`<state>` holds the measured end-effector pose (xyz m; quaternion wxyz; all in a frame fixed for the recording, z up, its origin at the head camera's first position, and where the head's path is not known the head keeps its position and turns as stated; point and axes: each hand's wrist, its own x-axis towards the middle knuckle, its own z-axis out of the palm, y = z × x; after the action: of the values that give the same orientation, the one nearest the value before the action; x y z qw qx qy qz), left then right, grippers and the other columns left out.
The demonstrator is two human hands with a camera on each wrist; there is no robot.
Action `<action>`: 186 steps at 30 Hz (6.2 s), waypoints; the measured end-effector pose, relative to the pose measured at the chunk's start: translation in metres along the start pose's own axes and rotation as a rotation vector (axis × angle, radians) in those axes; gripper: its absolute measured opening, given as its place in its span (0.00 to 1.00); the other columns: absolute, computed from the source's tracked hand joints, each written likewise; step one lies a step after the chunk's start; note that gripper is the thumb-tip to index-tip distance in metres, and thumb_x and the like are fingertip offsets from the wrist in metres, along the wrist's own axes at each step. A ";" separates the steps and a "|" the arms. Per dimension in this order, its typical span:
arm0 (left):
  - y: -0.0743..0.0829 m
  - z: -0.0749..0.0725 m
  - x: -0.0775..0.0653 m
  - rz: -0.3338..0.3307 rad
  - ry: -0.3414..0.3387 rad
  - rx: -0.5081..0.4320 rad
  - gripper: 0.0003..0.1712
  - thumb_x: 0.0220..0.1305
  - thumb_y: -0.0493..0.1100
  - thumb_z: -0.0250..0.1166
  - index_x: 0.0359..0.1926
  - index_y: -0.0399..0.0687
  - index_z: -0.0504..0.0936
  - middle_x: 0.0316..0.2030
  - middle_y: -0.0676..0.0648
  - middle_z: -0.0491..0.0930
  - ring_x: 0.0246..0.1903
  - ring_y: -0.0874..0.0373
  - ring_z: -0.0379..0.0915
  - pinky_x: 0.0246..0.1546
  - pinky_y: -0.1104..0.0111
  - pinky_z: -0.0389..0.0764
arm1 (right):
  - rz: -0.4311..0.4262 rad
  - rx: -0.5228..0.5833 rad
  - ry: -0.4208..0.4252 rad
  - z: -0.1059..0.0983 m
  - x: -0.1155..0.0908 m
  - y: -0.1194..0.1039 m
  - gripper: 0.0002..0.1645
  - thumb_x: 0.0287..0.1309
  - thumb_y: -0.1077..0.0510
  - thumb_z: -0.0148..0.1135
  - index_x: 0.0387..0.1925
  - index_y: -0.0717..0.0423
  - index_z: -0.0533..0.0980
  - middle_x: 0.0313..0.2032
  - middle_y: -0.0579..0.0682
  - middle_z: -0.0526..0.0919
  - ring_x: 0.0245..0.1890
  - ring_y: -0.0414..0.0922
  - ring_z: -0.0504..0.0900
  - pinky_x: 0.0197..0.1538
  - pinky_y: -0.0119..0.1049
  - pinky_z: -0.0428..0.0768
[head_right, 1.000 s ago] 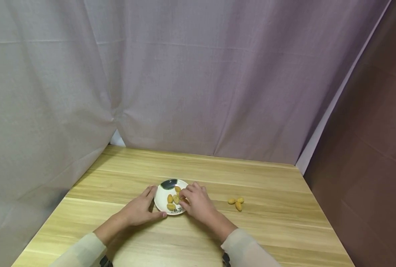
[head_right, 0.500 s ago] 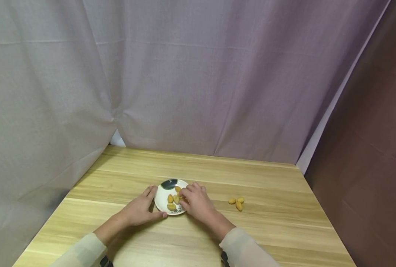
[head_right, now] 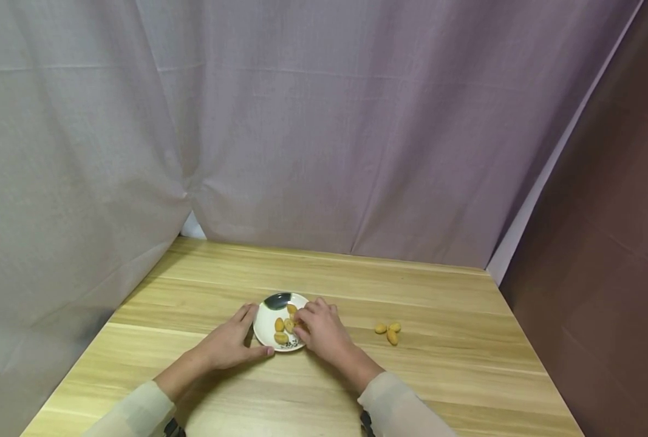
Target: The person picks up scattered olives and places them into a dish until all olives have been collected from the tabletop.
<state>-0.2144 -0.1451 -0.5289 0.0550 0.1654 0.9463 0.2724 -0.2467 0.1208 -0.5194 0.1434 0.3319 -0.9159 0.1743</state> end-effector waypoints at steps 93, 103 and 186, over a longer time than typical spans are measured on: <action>0.000 0.001 0.001 -0.024 -0.012 0.004 0.72 0.62 0.75 0.75 0.87 0.33 0.54 0.84 0.27 0.58 0.78 0.27 0.67 0.74 0.37 0.77 | 0.147 -0.152 0.037 -0.077 -0.087 0.084 0.16 0.61 0.56 0.83 0.48 0.57 0.89 0.46 0.50 0.89 0.47 0.51 0.83 0.43 0.51 0.81; 0.003 0.000 -0.001 -0.024 -0.003 -0.004 0.73 0.61 0.75 0.76 0.86 0.31 0.55 0.84 0.26 0.58 0.78 0.26 0.67 0.74 0.38 0.77 | 0.193 -0.160 0.025 -0.080 -0.097 0.096 0.15 0.62 0.56 0.82 0.48 0.58 0.89 0.47 0.51 0.88 0.46 0.51 0.82 0.43 0.51 0.81; 0.000 0.000 0.001 -0.028 -0.008 0.007 0.73 0.61 0.77 0.74 0.87 0.33 0.54 0.84 0.26 0.57 0.78 0.26 0.66 0.74 0.37 0.78 | 0.149 -0.096 0.053 -0.064 -0.069 0.080 0.17 0.58 0.58 0.85 0.48 0.53 0.89 0.43 0.45 0.88 0.43 0.43 0.76 0.44 0.41 0.72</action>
<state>-0.2149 -0.1450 -0.5295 0.0619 0.1536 0.9491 0.2678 -0.2394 0.2436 -0.5060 0.1702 0.2509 -0.9412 0.1490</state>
